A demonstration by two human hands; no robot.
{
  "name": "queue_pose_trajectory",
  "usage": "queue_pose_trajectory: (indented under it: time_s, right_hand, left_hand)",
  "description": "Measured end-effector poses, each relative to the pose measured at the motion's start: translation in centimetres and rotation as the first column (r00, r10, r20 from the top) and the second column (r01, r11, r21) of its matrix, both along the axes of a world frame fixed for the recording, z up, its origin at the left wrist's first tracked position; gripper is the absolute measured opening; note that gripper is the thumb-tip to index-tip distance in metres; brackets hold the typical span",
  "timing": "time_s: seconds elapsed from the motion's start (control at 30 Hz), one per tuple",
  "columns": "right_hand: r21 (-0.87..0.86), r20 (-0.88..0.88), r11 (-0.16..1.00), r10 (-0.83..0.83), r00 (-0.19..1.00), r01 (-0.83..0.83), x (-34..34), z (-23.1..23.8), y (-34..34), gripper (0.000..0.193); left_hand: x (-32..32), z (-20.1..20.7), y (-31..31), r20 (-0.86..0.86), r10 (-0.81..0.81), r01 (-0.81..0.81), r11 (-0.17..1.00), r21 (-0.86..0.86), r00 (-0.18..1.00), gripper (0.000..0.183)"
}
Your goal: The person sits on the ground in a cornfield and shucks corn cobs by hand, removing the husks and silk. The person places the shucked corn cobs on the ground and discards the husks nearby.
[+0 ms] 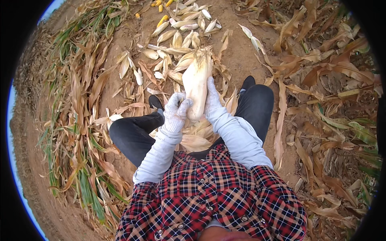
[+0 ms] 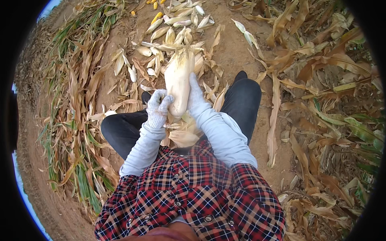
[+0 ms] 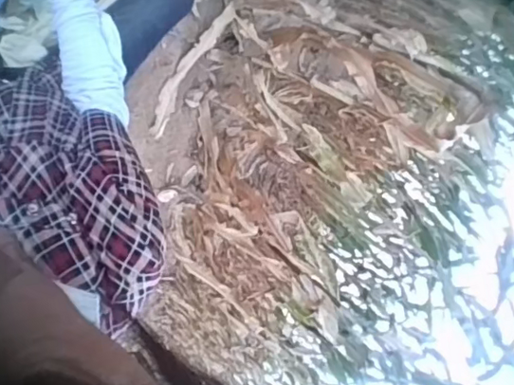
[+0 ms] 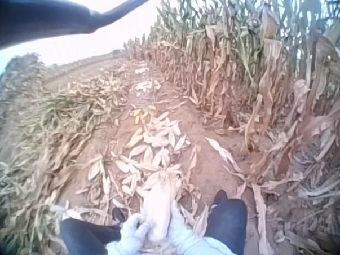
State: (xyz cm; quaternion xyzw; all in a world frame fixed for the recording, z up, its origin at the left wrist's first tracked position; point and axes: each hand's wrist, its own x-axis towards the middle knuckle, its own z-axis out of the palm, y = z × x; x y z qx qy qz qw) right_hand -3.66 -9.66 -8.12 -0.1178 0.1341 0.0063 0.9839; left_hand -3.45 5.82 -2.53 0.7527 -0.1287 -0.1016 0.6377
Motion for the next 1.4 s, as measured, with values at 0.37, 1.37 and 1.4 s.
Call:
queue_pose_trajectory:
  time_s: [0.37, 1.37, 1.4]
  right_hand:
    - [0.075, -0.153, 0.951, -0.285, 0.946, 0.299, 1.2, -0.6, -3.1, 0.085]
    - [-0.087, 0.042, 0.959, -0.267, 0.963, 0.269, 1.1, -0.8, -2.9, 0.067]
    - [-0.077, 0.029, 0.965, -0.248, 0.968, 0.250, 1.1, -0.9, -2.9, 0.066]
  left_hand:
    - [2.7, -4.4, 1.6, -0.603, 0.014, -0.448, 0.683, -0.577, 0.797, 0.044]
    - [0.2, -5.7, -1.1, -0.188, -0.270, 0.305, 0.932, 0.195, 0.944, 0.047]
    - [-0.1, -5.5, -1.3, -0.172, -0.248, 0.285, 0.928, 0.241, 0.953, 0.045]
